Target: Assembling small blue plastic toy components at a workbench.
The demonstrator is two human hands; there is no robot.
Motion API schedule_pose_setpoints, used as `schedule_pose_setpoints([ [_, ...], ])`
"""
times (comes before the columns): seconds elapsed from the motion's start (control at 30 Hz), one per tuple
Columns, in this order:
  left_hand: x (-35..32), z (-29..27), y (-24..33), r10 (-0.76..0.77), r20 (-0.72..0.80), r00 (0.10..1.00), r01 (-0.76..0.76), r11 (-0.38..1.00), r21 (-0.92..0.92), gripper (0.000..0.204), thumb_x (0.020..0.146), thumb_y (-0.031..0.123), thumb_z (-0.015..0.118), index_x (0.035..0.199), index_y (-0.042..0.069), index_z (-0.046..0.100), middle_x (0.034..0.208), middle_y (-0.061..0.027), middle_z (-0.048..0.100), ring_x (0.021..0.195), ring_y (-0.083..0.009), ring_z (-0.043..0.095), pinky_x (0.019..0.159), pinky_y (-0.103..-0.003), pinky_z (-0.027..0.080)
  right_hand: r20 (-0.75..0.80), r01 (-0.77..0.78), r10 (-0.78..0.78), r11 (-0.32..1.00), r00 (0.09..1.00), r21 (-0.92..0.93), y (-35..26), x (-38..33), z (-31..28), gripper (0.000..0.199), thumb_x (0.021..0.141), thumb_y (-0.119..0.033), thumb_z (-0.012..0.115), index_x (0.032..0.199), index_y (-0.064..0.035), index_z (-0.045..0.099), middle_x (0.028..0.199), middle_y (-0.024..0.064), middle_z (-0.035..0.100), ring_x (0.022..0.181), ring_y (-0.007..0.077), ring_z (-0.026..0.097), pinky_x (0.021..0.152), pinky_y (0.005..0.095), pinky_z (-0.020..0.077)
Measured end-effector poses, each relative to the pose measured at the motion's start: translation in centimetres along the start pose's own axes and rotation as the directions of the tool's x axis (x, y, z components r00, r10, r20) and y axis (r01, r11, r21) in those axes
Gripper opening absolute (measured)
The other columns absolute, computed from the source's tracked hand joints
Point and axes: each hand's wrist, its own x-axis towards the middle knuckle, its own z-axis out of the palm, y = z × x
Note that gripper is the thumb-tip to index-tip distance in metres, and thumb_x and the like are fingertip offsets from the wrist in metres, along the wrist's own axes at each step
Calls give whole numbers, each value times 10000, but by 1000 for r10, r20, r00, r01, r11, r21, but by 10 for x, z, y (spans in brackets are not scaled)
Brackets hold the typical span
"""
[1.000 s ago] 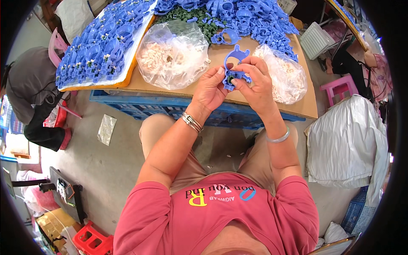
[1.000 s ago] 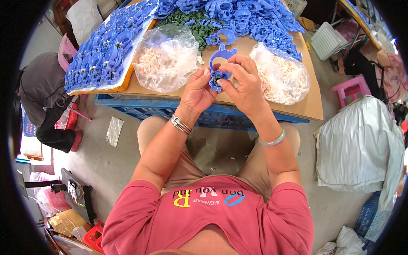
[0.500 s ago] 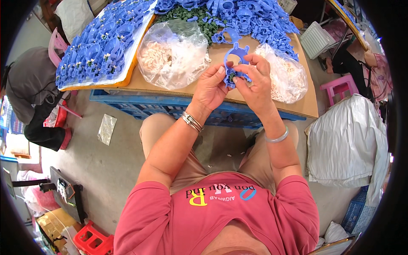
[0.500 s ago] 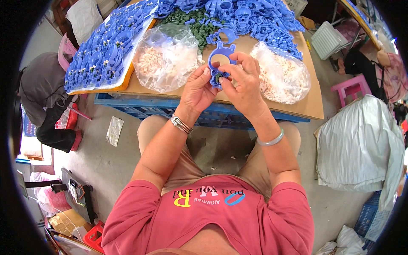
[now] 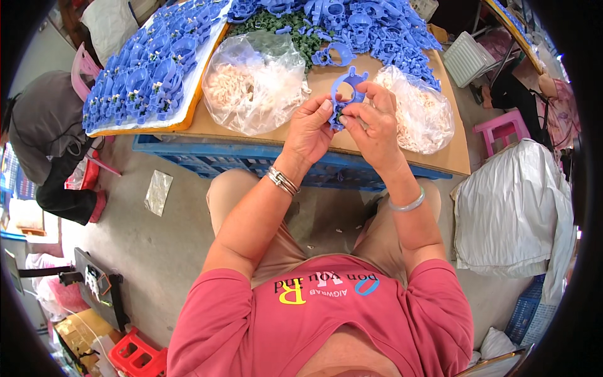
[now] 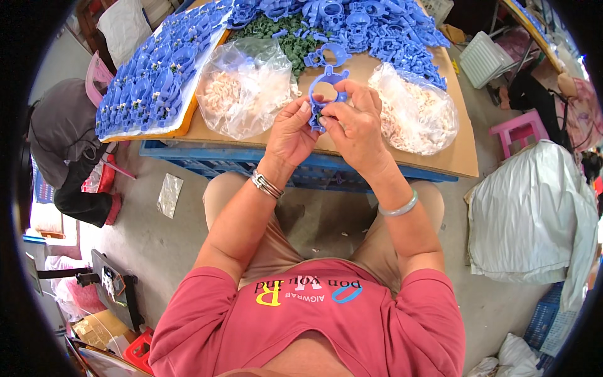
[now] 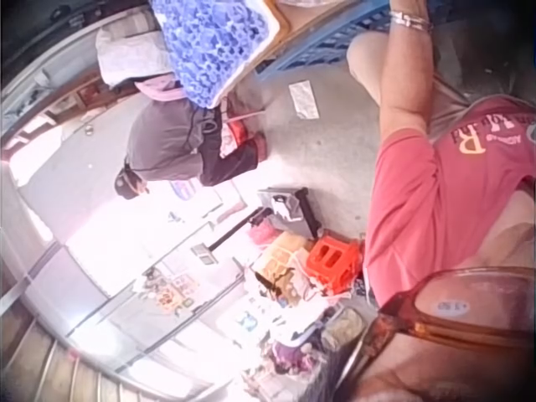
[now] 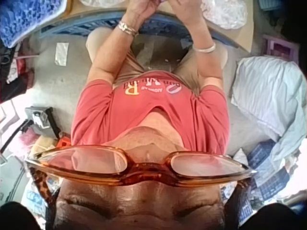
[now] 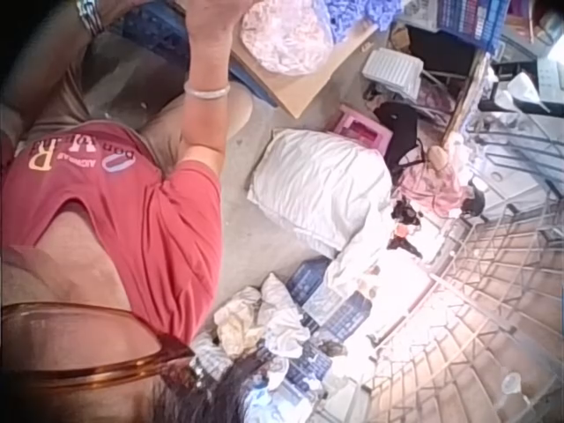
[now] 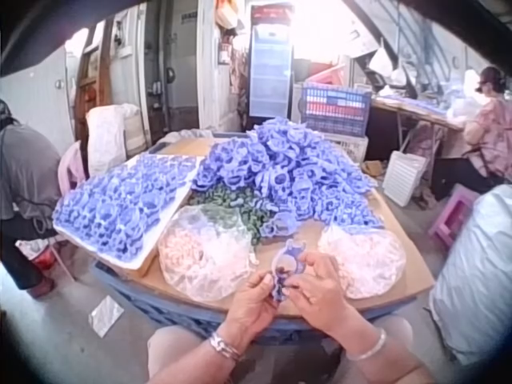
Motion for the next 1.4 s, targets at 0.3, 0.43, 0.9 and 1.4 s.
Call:
schedule_pose_setpoints([
  [0.3,1,-4,-5,65,1,998,-65,996,63,178,841,96,539,989,11,588,916,-58,610,792,-127,576,673,-258,476,-2,-56,56,998,998,-3,8,-3,3,111,634,-42,646,723,-50,579,962,119,515,894,277,461,800,363,337],
  [0.43,0,-4,-3,33,41,999,-35,998,51,183,844,99,536,995,8,584,929,-62,606,797,-125,571,666,-260,470,-13,-49,49,999,999,13,3,-2,2,137,632,-41,652,746,-52,577,966,120,512,895,270,461,797,371,335],
  [0.9,1,0,5,-27,17,999,29,994,-103,218,878,141,479,1043,5,525,956,-83,583,859,-165,578,735,-293,511,-7,134,-135,988,991,-80,-3,0,-6,172,664,-175,668,802,-91,612,1062,96,486,982,279,423,824,370,322],
  [1.4,0,-4,5,43,32,999,-43,999,5,196,864,119,498,1016,4,546,945,-81,597,817,-204,603,721,-324,523,80,201,-186,941,979,-271,-9,-3,0,254,677,-287,651,857,-112,612,1092,44,495,1044,253,395,862,397,265],
])
